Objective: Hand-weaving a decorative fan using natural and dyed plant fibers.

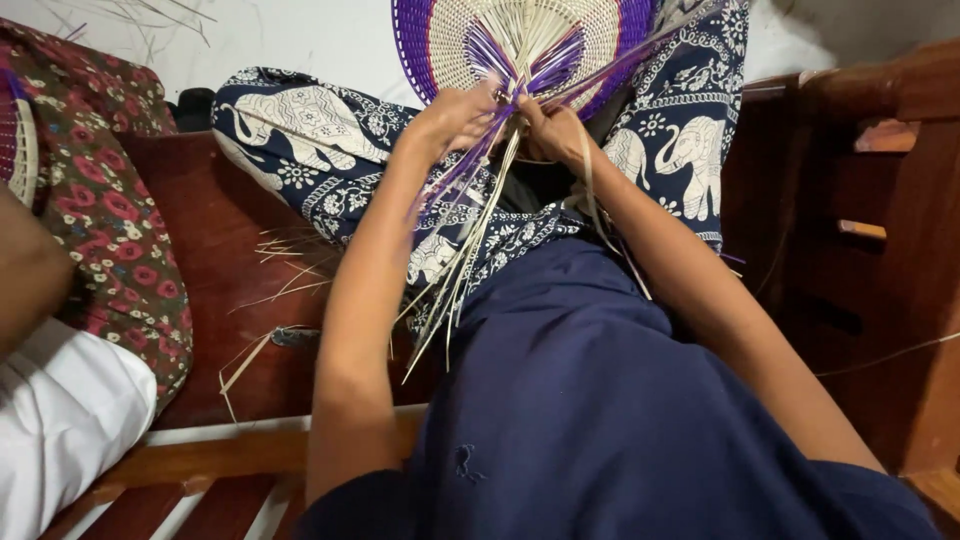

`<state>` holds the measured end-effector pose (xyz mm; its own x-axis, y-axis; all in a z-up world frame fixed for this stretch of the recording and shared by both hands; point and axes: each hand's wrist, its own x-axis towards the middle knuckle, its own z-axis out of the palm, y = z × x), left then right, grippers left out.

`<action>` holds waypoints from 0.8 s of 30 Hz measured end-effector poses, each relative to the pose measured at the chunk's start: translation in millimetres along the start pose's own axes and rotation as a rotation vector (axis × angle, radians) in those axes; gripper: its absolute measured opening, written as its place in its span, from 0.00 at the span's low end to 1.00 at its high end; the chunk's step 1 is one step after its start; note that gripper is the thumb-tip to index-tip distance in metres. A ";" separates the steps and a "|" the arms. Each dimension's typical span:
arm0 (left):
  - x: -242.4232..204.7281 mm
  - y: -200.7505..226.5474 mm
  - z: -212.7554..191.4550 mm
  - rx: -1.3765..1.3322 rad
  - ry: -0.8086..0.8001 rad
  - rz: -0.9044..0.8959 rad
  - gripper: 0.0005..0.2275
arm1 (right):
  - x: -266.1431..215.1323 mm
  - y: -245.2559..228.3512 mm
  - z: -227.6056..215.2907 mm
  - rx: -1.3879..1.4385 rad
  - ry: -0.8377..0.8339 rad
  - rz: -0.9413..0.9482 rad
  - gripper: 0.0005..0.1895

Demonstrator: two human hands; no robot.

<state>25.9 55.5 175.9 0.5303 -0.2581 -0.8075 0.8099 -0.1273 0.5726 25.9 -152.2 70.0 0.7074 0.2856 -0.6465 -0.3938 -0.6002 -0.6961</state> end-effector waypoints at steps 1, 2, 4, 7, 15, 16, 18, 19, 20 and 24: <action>3.2 -1.9 4.8 0.001 0.000 -0.002 0.18 | -5.0 -4.3 -0.4 0.002 -0.001 0.001 0.36; 6.7 -3.7 9.3 -0.014 0.060 -0.023 0.14 | -9.5 -8.6 -0.8 0.025 0.018 0.018 0.33; 21.2 -11.0 15.1 -0.030 0.117 -0.044 0.10 | -15.1 -16.0 -2.3 0.048 0.037 0.038 0.31; 48.2 -31.9 15.4 -0.083 0.105 -0.048 0.07 | -13.9 -13.0 -1.1 0.024 0.137 0.021 0.23; -8.1 13.3 42.9 1.067 0.288 0.179 0.11 | 13.3 17.1 13.1 -0.056 0.329 -0.252 0.18; 0.0 -8.2 59.4 1.067 0.288 0.176 0.11 | -2.7 -5.2 9.3 -0.054 0.326 -0.252 0.18; 17.6 -49.5 93.7 1.604 0.237 0.360 0.06 | -34.5 -49.7 -1.4 0.186 0.116 0.075 0.12; 12.0 -49.0 92.0 1.605 0.239 0.364 0.06 | -23.8 -29.1 -1.7 0.186 0.119 0.074 0.12; 6.6 -48.6 90.3 1.398 0.075 0.280 0.07 | -12.7 -8.3 -2.1 0.153 0.066 -0.091 0.07; -58.3 16.9 41.8 0.524 -0.226 -0.068 0.11 | -61.6 -40.6 -14.2 0.351 -0.025 0.116 0.07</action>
<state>-1.8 28.3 238.6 0.3676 -0.4240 -0.8277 0.5772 -0.5939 0.5605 6.7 -156.1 142.5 0.6336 0.2519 -0.7316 -0.6507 -0.3380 -0.6799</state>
